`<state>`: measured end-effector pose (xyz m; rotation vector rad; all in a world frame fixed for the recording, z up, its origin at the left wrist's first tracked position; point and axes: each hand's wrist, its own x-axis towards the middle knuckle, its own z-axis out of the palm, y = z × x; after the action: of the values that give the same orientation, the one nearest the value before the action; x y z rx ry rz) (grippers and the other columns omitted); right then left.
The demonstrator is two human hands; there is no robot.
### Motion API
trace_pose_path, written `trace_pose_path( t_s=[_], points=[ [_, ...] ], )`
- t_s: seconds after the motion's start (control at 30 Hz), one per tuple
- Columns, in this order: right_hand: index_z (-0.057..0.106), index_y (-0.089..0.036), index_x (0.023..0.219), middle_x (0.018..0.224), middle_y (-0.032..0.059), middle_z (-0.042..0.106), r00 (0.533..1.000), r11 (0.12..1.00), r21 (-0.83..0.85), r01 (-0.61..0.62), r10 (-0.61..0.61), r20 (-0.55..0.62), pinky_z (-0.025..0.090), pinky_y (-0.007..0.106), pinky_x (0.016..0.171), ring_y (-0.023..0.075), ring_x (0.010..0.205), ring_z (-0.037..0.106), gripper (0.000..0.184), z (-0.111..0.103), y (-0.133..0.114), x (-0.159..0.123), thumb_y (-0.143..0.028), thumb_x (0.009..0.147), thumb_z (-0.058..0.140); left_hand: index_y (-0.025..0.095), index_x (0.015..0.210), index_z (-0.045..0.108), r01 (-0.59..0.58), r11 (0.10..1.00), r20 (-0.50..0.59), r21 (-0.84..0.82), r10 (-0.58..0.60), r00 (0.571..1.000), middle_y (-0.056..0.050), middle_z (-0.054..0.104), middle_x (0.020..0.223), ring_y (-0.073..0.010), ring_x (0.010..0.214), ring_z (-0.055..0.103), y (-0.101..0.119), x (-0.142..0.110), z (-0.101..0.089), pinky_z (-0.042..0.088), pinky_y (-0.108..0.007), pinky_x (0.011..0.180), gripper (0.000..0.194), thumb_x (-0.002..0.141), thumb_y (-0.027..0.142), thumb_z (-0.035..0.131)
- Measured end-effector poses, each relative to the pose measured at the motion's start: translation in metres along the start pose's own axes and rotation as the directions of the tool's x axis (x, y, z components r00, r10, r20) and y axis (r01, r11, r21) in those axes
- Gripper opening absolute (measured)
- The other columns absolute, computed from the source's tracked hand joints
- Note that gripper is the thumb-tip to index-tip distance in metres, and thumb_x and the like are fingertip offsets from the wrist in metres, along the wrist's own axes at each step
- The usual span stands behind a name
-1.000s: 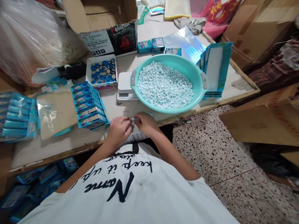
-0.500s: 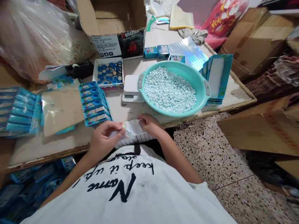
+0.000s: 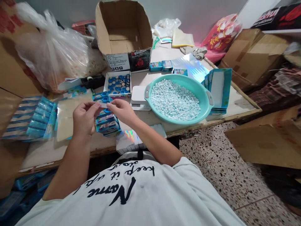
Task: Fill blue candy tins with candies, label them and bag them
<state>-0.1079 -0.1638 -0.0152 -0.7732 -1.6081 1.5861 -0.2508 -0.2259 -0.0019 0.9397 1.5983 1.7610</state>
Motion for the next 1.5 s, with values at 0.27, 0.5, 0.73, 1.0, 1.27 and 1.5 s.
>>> trace_pose_path(
  t_s=[0.27,0.5,0.73,1.0,1.27,1.5],
  points=[
    [0.06,-0.019,0.075,0.067,-0.0013,0.056,0.999,0.901,-0.434,-0.03,0.036,0.007,0.036,0.025,0.062,0.0146,0.068,0.054,0.029,-0.009,0.012,0.023,-0.036,0.097,0.055,0.017,0.08,0.074,-0.048,0.905,-0.053,0.423,0.078,0.996,-0.004,0.071,0.073,-0.0201,0.07,0.069,-0.007,0.006,-0.007,0.057,-0.033,0.073,0.03,0.074,0.046,0.079],
    [0.059,-0.017,0.07,0.068,0.0001,0.058,0.989,0.785,-0.619,-0.023,0.107,0.098,0.029,0.027,0.062,0.0131,0.064,0.048,0.032,-0.015,0.021,0.045,-0.032,0.098,0.057,0.021,0.077,0.076,-0.208,0.715,0.023,0.667,0.259,0.966,-0.01,0.073,0.117,-0.0293,0.112,0.068,-0.031,0.013,-0.019,0.05,-0.045,0.105,0.018,0.078,0.039,0.077],
    [0.059,-0.017,0.073,0.073,0.002,0.063,0.954,0.921,-0.34,-0.188,0.254,0.161,0.041,0.024,0.06,0.0134,0.067,0.056,0.031,-0.019,0.042,0.048,-0.036,0.098,0.06,0.021,0.074,0.074,-0.215,0.7,0.059,0.682,0.24,0.969,-0.009,0.071,0.117,-0.0284,0.111,0.066,-0.036,0.018,-0.023,0.049,-0.044,0.105,0.017,0.078,0.037,0.076],
    [0.061,-0.017,0.072,0.067,-0.0021,0.057,0.903,0.91,0.108,-0.4,0.371,0.218,0.053,0.022,0.07,0.0096,0.065,0.056,0.038,-0.017,0.057,0.044,-0.047,0.086,0.079,0.02,0.089,0.055,-0.066,0.822,-0.091,0.566,0.141,0.986,-0.008,0.066,0.114,-0.0245,0.111,0.067,-0.056,0.022,-0.028,0.056,-0.037,0.092,0.036,0.068,0.029,0.083],
    [0.049,-0.02,0.059,0.059,-0.0007,0.052,0.951,0.73,-0.643,-0.232,0.308,0.006,0.036,0.027,0.062,0.0142,0.061,0.051,0.054,-0.023,0.042,0.029,-0.059,0.093,0.066,0.016,0.096,0.055,-0.071,0.883,-0.133,0.464,0.149,0.98,-0.004,0.064,0.096,-0.016,0.093,0.067,-0.036,0.008,-0.032,0.056,-0.032,0.087,0.025,0.078,0.017,0.073],
    [0.066,-0.017,0.084,0.096,0.0098,0.067,0.999,0.467,-0.884,-0.014,-0.037,-0.036,0.042,0.031,0.077,0.0207,0.087,0.061,0.034,-0.04,0.018,-0.061,-0.029,0.106,0.044,0.021,0.109,0.069,-0.664,0.594,0.425,0.454,0.51,0.748,-0.008,0.065,0.12,-0.0224,0.115,0.065,0.001,-0.104,-0.007,0.054,-0.041,0.105,0.023,0.087,0.014,0.067]
  ],
)
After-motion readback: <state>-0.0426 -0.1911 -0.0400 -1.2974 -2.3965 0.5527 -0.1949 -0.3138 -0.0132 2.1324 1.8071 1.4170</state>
